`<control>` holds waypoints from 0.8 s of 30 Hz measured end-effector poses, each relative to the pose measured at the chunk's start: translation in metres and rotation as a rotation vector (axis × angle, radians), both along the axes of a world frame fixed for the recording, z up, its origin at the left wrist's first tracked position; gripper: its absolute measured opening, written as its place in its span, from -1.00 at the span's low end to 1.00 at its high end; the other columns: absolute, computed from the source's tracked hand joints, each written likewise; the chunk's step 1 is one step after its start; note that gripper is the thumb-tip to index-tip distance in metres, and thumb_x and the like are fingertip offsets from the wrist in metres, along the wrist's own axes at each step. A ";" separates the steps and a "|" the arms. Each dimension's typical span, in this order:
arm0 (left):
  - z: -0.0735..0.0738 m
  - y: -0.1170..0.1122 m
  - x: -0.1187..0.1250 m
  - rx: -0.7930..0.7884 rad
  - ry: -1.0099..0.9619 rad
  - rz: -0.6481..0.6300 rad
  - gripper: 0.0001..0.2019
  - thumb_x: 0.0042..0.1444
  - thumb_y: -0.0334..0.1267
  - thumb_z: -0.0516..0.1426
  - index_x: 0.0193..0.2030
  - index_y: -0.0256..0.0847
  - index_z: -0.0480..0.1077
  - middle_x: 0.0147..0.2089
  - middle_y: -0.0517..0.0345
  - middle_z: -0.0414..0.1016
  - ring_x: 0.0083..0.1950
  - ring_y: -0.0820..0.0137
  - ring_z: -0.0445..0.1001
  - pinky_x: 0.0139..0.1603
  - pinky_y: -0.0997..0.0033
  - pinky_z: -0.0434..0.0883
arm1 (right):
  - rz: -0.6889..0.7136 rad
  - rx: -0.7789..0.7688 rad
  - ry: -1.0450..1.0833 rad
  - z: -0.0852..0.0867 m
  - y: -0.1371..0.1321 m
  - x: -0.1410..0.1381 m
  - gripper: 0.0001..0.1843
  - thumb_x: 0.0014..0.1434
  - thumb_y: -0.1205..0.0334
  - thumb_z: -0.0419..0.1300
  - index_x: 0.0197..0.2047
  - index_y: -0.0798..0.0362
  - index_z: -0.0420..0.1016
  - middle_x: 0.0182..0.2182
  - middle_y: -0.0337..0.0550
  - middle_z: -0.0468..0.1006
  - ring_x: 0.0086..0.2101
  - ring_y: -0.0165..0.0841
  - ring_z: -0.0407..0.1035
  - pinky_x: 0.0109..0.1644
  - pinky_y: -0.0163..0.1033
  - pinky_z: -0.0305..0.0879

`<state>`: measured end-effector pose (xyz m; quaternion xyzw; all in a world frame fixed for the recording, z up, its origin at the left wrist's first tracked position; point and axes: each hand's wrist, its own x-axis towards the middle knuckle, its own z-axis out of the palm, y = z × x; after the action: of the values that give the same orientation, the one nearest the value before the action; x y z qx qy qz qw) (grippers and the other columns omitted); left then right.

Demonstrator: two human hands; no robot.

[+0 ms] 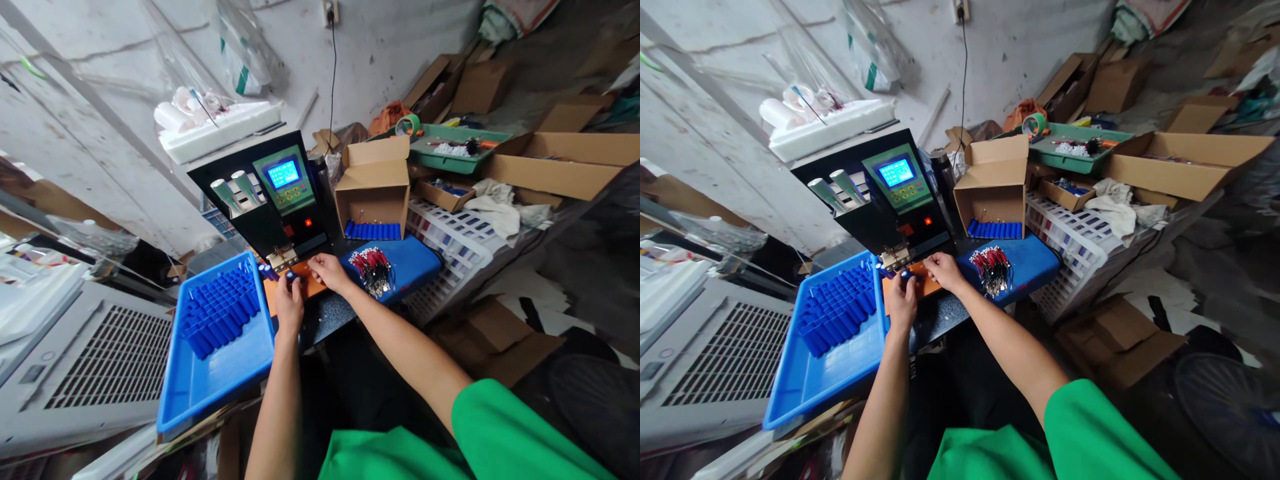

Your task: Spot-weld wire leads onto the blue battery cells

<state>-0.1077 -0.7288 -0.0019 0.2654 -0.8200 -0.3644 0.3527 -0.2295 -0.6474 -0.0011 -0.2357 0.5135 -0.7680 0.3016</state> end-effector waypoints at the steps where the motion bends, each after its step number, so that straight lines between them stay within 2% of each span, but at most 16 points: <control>1: -0.001 0.000 0.000 -0.002 -0.015 0.005 -0.80 0.25 -0.10 0.06 -0.21 -0.17 0.38 -0.31 0.10 0.53 -0.28 0.33 0.50 -0.24 0.35 0.39 | 0.002 0.002 -0.004 0.001 0.000 0.000 -0.59 -0.01 -0.11 0.32 -0.45 0.06 0.35 -0.68 -0.40 0.32 -0.67 -0.56 0.14 -0.61 -0.42 0.06; 7: -0.004 0.000 -0.001 -0.064 -0.094 0.076 -0.79 0.26 -0.09 0.04 -0.20 -0.16 0.39 -0.34 0.12 0.52 -0.34 0.32 0.48 -0.31 0.37 0.31 | 0.020 0.031 -0.068 0.011 0.000 0.005 -0.60 -0.02 -0.09 0.35 -0.45 0.05 0.35 -0.71 -0.40 0.28 -0.68 -0.56 0.09 -0.62 -0.42 -0.03; 14: -0.009 0.001 -0.001 -0.151 -0.106 0.119 -0.74 0.29 -0.12 0.02 -0.02 -0.16 0.42 -0.26 0.02 0.55 -0.25 0.23 0.52 -0.26 0.31 0.32 | 0.067 0.048 -0.060 0.025 -0.012 0.015 -0.67 -0.03 0.00 0.32 -0.50 0.06 0.35 -0.70 -0.37 0.30 -0.66 -0.56 0.12 -0.62 -0.42 -0.04; 17: -0.010 0.001 0.000 -0.154 -0.119 0.121 -0.71 0.30 -0.13 0.00 0.02 -0.17 0.41 -0.21 -0.02 0.57 -0.20 0.20 0.53 -0.22 0.28 0.35 | 0.081 0.066 -0.044 0.025 -0.016 0.019 -0.66 -0.03 0.00 0.35 -0.52 0.05 0.35 -0.71 -0.37 0.29 -0.67 -0.56 0.12 -0.62 -0.42 -0.01; 24: -0.010 0.001 -0.001 -0.156 -0.110 0.120 -0.76 0.29 -0.15 0.01 -0.06 -0.15 0.43 -0.24 -0.01 0.56 -0.18 0.19 0.53 -0.20 0.27 0.35 | 0.008 0.109 0.007 0.018 -0.021 0.022 -0.65 -0.01 0.03 0.38 -0.51 0.04 0.34 -0.72 -0.37 0.32 -0.68 -0.53 0.17 -0.62 -0.41 0.10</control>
<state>-0.1084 -0.7275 -0.0115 0.3051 -0.8467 -0.2626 0.3479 -0.2077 -0.6683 0.0172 -0.2237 0.5544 -0.7369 0.3155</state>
